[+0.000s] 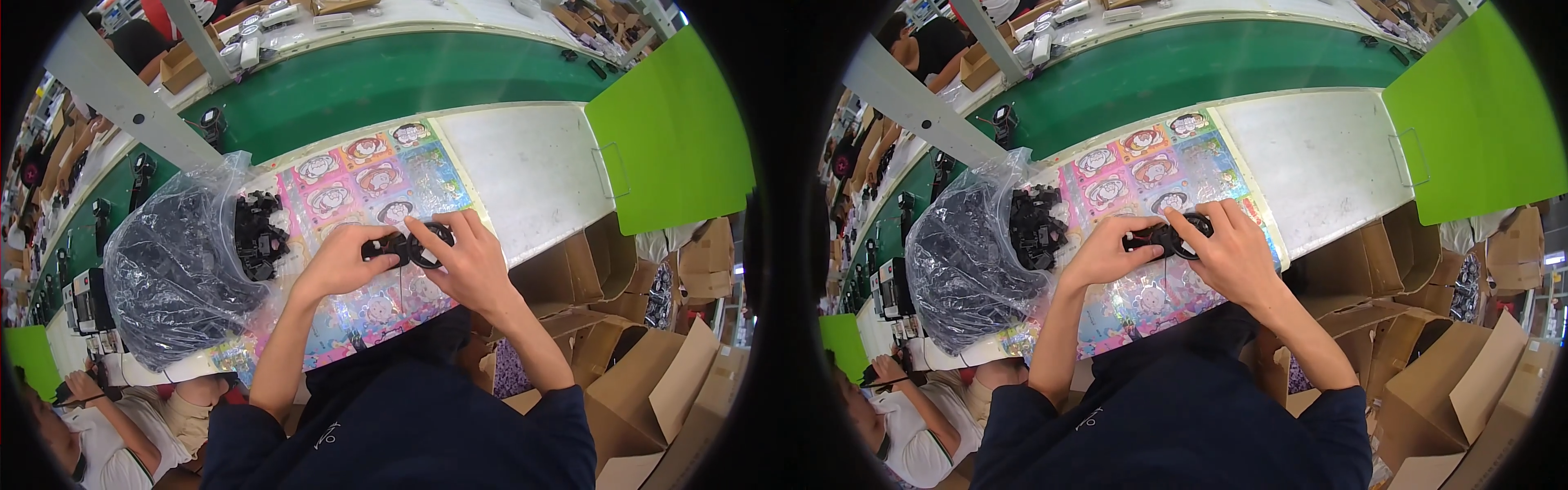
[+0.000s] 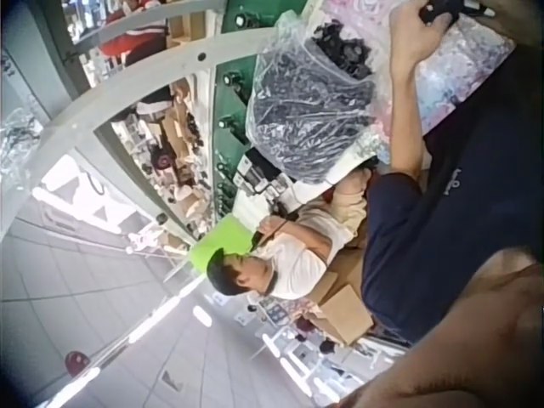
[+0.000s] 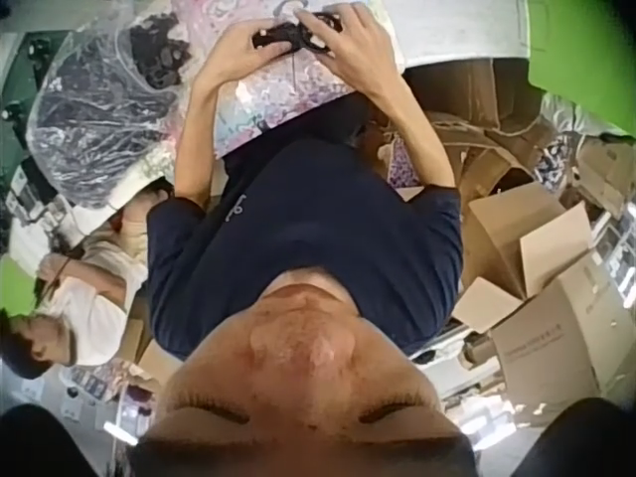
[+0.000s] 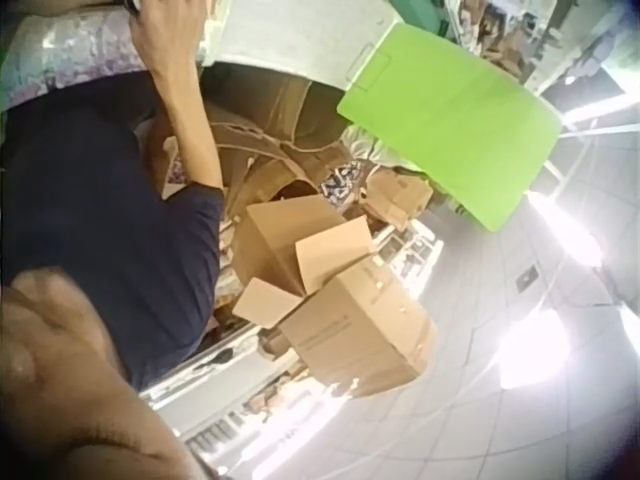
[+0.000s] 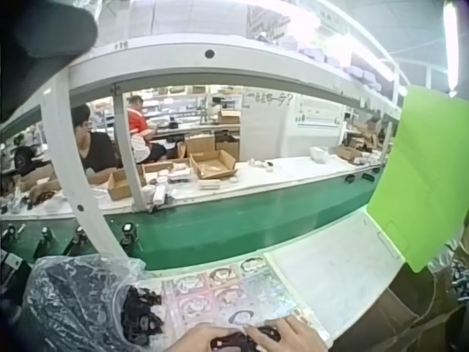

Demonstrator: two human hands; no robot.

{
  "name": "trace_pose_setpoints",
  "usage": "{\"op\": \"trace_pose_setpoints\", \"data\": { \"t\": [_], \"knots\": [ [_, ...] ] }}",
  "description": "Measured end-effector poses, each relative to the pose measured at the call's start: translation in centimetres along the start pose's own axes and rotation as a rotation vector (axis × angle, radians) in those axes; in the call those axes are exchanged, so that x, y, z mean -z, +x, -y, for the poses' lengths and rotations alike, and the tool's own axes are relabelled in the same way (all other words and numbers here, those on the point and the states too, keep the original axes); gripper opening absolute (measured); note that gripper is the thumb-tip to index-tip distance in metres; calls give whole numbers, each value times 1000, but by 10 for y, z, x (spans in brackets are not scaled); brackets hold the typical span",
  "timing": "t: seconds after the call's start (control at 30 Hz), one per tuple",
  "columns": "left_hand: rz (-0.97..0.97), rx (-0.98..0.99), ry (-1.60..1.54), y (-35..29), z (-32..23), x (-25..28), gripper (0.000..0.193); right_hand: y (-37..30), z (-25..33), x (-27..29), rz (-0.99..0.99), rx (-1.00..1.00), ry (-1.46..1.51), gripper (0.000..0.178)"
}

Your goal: The person assembles electronic modules by combining plastic housings, cooling fans, and wires, securing them with screws using a screwdriver.

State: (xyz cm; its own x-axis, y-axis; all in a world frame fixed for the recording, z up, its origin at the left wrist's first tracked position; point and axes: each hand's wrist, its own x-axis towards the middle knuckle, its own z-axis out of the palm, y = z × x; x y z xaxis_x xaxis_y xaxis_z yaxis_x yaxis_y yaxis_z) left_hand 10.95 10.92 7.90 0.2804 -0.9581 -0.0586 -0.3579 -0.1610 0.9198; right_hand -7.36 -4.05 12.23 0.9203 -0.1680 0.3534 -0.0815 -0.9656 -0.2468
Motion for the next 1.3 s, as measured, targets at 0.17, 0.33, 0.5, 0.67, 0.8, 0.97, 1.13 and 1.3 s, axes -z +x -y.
{"op": "trace_pose_setpoints", "data": {
  "t": [0.17,0.33,0.5,0.67,0.8,0.97,1.13,1.3],
  "knots": [
    [-72,-20,-140,5,13,-6,40,7,-8,-2,-94,77,-16,75],
    [-99,16,-314,9,12,-13,39,13,-12,2,-106,77,-23,70],
    [-147,38,-467,21,21,-9,38,31,-30,-2,-103,43,137,80],
    [-383,104,-431,84,13,11,40,3,-87,-78,-245,-440,295,43],
    [-642,91,-210,160,56,59,33,-2,-77,-97,-242,-225,43,21],
    [-847,352,-217,225,94,113,22,2,-78,-107,-268,-309,154,15],
    [-915,616,-107,254,93,116,45,-2,-81,-105,-251,-364,153,13],
    [-969,707,-87,263,95,120,44,0,-84,-103,-241,-383,152,12]
  ]
}}
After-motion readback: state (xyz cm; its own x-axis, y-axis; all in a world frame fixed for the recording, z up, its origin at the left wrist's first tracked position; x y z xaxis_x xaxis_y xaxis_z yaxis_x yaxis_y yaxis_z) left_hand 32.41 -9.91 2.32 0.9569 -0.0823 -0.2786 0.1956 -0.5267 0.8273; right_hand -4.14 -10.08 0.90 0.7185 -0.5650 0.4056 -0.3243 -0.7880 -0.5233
